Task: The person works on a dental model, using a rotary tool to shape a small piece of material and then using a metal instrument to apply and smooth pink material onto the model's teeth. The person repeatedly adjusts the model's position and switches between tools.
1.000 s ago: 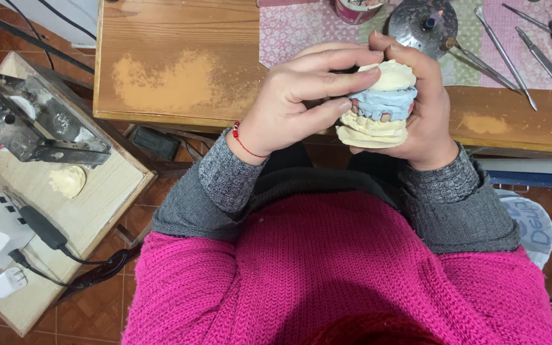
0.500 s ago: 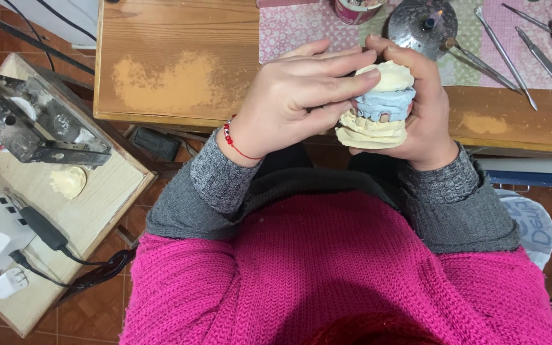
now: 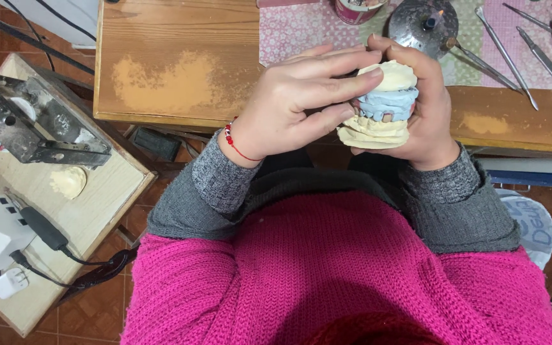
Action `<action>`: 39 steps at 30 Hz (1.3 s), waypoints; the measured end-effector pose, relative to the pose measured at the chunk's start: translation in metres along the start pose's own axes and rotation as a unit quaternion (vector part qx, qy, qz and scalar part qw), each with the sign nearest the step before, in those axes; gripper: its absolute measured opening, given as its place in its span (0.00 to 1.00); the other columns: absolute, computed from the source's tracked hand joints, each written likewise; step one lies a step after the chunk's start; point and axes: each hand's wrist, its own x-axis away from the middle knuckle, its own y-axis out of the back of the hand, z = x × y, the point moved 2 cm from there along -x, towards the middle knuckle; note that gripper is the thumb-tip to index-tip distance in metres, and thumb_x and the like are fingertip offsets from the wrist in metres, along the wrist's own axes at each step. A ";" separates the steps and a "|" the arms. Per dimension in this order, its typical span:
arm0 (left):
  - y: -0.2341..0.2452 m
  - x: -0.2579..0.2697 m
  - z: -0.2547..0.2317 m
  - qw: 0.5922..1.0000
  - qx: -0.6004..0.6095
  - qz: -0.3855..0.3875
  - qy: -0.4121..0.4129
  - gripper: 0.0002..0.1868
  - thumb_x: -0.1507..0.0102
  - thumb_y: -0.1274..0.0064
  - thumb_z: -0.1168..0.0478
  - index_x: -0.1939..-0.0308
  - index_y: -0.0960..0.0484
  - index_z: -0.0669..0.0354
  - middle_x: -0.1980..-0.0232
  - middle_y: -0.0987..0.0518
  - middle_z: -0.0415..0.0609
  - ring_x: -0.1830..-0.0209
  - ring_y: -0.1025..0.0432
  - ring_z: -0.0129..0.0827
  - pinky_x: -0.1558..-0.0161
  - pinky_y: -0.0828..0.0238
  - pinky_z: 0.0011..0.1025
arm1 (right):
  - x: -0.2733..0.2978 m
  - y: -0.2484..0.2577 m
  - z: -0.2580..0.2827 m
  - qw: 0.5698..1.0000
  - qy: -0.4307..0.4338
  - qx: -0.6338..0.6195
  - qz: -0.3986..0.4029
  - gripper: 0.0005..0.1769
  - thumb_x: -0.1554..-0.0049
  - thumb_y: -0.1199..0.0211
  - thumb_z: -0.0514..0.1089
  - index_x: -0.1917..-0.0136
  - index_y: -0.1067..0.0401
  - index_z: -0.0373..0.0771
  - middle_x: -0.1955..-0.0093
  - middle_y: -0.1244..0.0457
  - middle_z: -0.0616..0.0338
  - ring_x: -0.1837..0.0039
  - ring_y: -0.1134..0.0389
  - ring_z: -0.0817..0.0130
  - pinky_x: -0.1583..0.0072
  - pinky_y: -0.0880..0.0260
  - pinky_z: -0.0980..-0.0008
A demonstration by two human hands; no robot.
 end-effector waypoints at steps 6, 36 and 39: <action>-0.006 0.002 0.002 0.999 0.032 -0.026 -0.004 0.20 0.28 0.38 0.61 0.32 0.20 0.47 0.29 0.24 0.48 0.29 0.26 0.41 0.25 0.32 0.41 | -0.001 0.001 0.000 1.000 0.001 0.000 0.002 0.62 0.59 0.14 0.51 0.21 0.49 0.44 0.20 0.45 0.49 0.22 0.41 0.63 0.22 0.39 0.64; 0.008 -0.002 -0.006 0.996 -0.089 0.019 -0.016 0.28 0.33 0.47 0.71 0.30 0.22 0.43 0.28 0.24 0.45 0.30 0.25 0.35 0.20 0.46 0.52 | 0.001 0.005 0.000 0.998 -0.025 -0.057 -0.001 0.64 0.61 0.16 0.53 0.20 0.48 0.43 0.20 0.45 0.50 0.21 0.40 0.62 0.19 0.36 0.61; 0.021 -0.010 -0.014 0.995 -0.083 0.051 -0.028 0.29 0.34 0.47 0.71 0.29 0.23 0.44 0.29 0.23 0.44 0.35 0.24 0.37 0.26 0.40 0.43 | 0.003 0.012 0.000 0.989 -0.057 -0.137 0.015 0.65 0.61 0.15 0.52 0.20 0.48 0.41 0.20 0.43 0.52 0.22 0.39 0.64 0.20 0.35 0.62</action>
